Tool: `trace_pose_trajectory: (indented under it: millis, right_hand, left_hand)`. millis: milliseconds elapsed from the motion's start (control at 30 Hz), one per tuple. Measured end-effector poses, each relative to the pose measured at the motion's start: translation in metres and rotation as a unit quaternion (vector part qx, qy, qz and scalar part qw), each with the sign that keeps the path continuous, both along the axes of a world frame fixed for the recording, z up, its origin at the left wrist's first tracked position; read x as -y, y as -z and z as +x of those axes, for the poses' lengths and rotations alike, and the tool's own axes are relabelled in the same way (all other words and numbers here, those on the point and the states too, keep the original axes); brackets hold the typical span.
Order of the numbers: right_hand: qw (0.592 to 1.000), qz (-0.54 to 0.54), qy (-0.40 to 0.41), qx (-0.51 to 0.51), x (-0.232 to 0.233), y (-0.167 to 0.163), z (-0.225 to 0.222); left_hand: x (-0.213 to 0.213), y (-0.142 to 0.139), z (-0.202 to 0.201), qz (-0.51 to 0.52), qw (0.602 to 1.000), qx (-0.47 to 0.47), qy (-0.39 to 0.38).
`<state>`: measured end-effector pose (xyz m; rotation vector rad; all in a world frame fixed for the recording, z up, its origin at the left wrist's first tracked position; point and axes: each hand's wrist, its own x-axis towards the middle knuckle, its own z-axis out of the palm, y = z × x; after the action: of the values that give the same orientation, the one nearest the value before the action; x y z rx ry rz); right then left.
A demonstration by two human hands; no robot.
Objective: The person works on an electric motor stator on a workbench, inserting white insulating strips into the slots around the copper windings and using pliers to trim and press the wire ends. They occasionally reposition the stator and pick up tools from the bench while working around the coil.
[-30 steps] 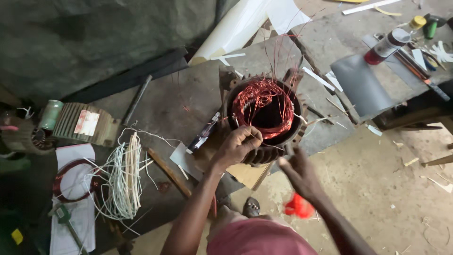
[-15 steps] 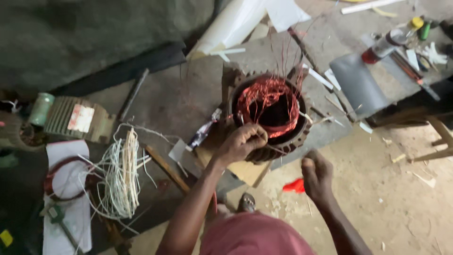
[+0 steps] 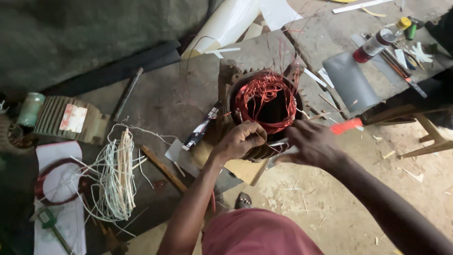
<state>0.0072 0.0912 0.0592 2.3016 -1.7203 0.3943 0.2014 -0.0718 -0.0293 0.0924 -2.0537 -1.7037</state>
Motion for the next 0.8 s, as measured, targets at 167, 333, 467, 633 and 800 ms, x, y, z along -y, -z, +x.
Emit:
trace_pose_trajectory:
  millis: [167, 333, 467, 633, 800]
  right_hand:
    - [0.986, 0.019, -0.078, -0.145, 0.016, -0.013, 0.005]
    - [0.960, 0.022, -0.169, -0.223, 0.000, -0.046, -0.010]
    - [0.959, -0.004, -0.125, -0.254, 0.027, -0.037, 0.010]
    - [0.934, 0.140, -0.222, -0.244, 0.029, -0.065, 0.018]
    - [0.950, 0.119, -0.169, -0.235, 0.035, -0.071, 0.016]
  left_hand:
    - [-0.002, -0.004, 0.000, -0.031, 0.999, 0.013, -0.014]
    - [-0.001, -0.007, 0.000, 0.076, 0.997, 0.027, 0.009]
    - [-0.004, -0.005, -0.002, 0.173, 0.983, 0.013, 0.050]
    - [-0.002, -0.005, -0.001, 0.318, 0.938, 0.017, 0.139]
    - [-0.002, -0.011, 0.000, 0.242, 0.964, 0.059, 0.092]
